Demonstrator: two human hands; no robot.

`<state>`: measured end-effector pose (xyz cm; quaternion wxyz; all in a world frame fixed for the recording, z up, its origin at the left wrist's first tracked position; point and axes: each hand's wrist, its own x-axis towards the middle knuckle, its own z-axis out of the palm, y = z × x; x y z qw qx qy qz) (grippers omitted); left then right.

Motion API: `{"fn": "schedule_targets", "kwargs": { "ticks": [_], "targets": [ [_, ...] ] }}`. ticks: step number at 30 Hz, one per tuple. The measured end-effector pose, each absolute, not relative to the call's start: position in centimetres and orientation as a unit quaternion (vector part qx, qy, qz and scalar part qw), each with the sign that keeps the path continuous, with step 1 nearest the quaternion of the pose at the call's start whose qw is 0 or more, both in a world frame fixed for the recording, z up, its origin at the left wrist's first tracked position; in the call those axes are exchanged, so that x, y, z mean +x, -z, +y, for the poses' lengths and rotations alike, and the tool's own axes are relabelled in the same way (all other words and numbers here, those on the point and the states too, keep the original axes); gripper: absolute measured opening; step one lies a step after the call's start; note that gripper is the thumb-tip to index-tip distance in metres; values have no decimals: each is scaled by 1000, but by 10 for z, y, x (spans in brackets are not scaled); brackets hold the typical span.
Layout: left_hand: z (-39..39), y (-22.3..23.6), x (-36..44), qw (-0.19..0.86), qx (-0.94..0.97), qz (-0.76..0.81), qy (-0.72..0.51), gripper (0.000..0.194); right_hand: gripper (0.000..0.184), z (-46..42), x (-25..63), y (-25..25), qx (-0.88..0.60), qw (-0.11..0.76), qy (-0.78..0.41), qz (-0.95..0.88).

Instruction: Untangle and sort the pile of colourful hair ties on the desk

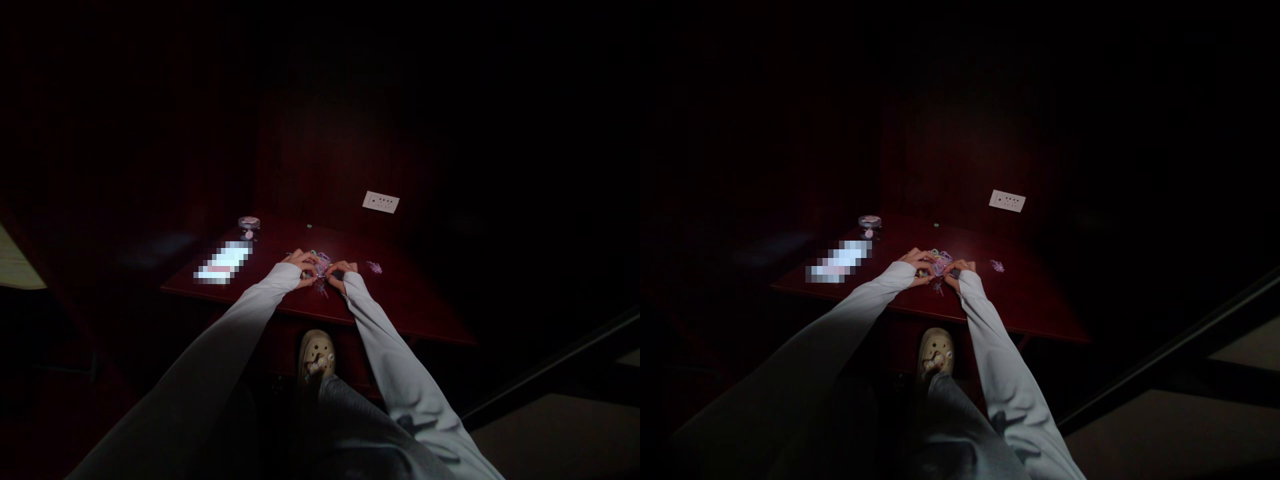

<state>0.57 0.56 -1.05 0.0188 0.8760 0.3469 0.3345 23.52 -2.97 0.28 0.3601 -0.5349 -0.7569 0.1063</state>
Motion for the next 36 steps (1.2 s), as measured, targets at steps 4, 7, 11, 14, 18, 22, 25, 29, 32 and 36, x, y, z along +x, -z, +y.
{"fn": "schedule_targets", "kwargs": {
  "ticks": [4, 7, 11, 14, 18, 22, 25, 29, 32, 36],
  "targets": [
    [3, 12, 6, 13, 872, 350, -342, 11, 6, -29, 235, -3, -548, 370, -103, -743],
    [1, 11, 6, 14, 870, 353, -344, 12, 6, -29, 235, -3, -553, 375, -100, -737],
    [1, 10, 6, 13, 871, 355, -339, 10, 7, -27, 236, -2, -560, 388, -95, -726],
    [2, 10, 6, 13, 870, 358, -339, 11, 7, -26, 237, -1, -574, 398, -98, -709],
    [2, 9, 6, 11, 871, 361, -334, 12, 6, -25, 237, 0, -564, 406, -98, -712],
    [1, 8, 6, 6, 869, 363, -335, 17, 5, -25, 235, 1, -520, 399, -86, -751],
    [1, 6, 6, 9, 871, 360, -334, 20, 5, -24, 233, 2, -505, 393, -76, -765],
    [4, 7, 6, 19, 881, 349, -320, 23, 4, -25, 231, 1, -499, 384, -73, -774],
    [8, 8, 7, 17, 881, 354, -312, 21, 3, -28, 230, -2, -496, 378, -80, -778],
    [12, 9, 7, 13, 885, 355, -302, 21, 4, -30, 230, -4, -500, 374, -91, -776]
  ]
}}
